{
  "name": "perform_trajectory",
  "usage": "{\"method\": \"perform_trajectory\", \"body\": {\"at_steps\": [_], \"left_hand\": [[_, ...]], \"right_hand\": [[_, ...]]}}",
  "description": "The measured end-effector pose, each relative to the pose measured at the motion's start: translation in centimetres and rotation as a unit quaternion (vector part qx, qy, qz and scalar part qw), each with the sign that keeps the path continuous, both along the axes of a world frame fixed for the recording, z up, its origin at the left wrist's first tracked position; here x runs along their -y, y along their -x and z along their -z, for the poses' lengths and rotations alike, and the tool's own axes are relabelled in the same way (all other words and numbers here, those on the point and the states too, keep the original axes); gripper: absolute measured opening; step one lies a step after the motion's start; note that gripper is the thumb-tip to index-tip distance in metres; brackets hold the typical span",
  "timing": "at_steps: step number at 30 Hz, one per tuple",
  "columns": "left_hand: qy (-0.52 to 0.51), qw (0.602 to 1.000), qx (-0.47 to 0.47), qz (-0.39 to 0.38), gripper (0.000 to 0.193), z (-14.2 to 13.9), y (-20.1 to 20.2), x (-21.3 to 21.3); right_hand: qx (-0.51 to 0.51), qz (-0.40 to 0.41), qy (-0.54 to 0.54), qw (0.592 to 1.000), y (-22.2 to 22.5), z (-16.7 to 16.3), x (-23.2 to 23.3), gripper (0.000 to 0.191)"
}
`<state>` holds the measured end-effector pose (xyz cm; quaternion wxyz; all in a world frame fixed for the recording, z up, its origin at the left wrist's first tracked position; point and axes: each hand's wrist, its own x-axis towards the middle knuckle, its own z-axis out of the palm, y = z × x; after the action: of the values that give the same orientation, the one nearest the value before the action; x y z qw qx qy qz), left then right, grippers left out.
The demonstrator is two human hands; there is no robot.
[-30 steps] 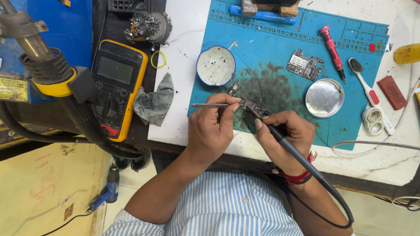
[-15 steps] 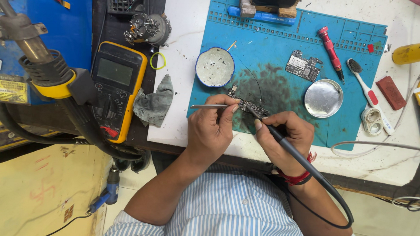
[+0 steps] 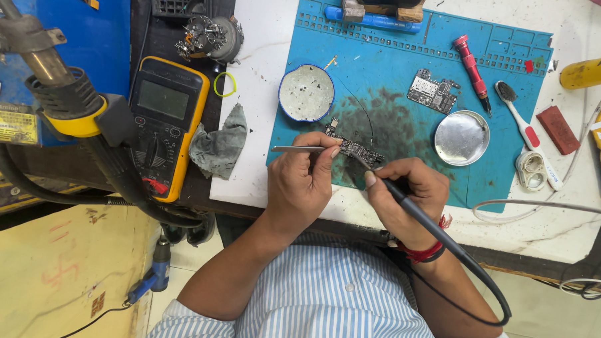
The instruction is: The person holds a small circuit board with tweezers in the left hand and uses a soldering iron in the right hand to apply solder to specific points on the board. The person repeatedly touches the iron to the board and occasionally repositions the board to access different areas.
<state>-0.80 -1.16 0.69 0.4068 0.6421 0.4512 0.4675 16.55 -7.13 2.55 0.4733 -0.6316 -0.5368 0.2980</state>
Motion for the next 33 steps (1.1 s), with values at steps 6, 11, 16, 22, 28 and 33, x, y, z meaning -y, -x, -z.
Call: {"method": "perform_trajectory", "body": {"at_steps": [6, 11, 16, 22, 28, 33], "left_hand": [[0.048, 0.998, 0.051, -0.007, 0.012, 0.3, 0.1, 0.2], [0.036, 0.992, 0.122, -0.008, 0.015, 0.7, 0.1, 0.1], [0.04, 0.99, 0.135, -0.014, 0.016, 1.2, 0.1, 0.2], [0.068, 0.988, 0.136, -0.009, 0.016, 0.9, 0.3, 0.4], [0.064, 0.994, 0.094, -0.008, 0.016, 0.5, 0.1, 0.0], [0.014, 1.0, 0.007, -0.016, 0.014, 0.1, -0.1, -0.3]], "right_hand": [[0.077, 0.047, -0.087, 0.992, 1.0, -1.8, -1.3, 0.023], [0.341, 0.007, -0.104, 0.934, 2.0, -2.7, -2.2, 0.035], [0.269, -0.036, -0.074, 0.959, 1.7, -2.1, -1.7, 0.026], [0.19, 0.023, -0.044, 0.981, 1.0, -1.0, -1.0, 0.02], [0.193, 0.031, -0.081, 0.977, 1.2, -0.8, -1.1, 0.026], [0.284, 0.024, -0.077, 0.955, 1.4, -1.0, -1.5, 0.036]]}}
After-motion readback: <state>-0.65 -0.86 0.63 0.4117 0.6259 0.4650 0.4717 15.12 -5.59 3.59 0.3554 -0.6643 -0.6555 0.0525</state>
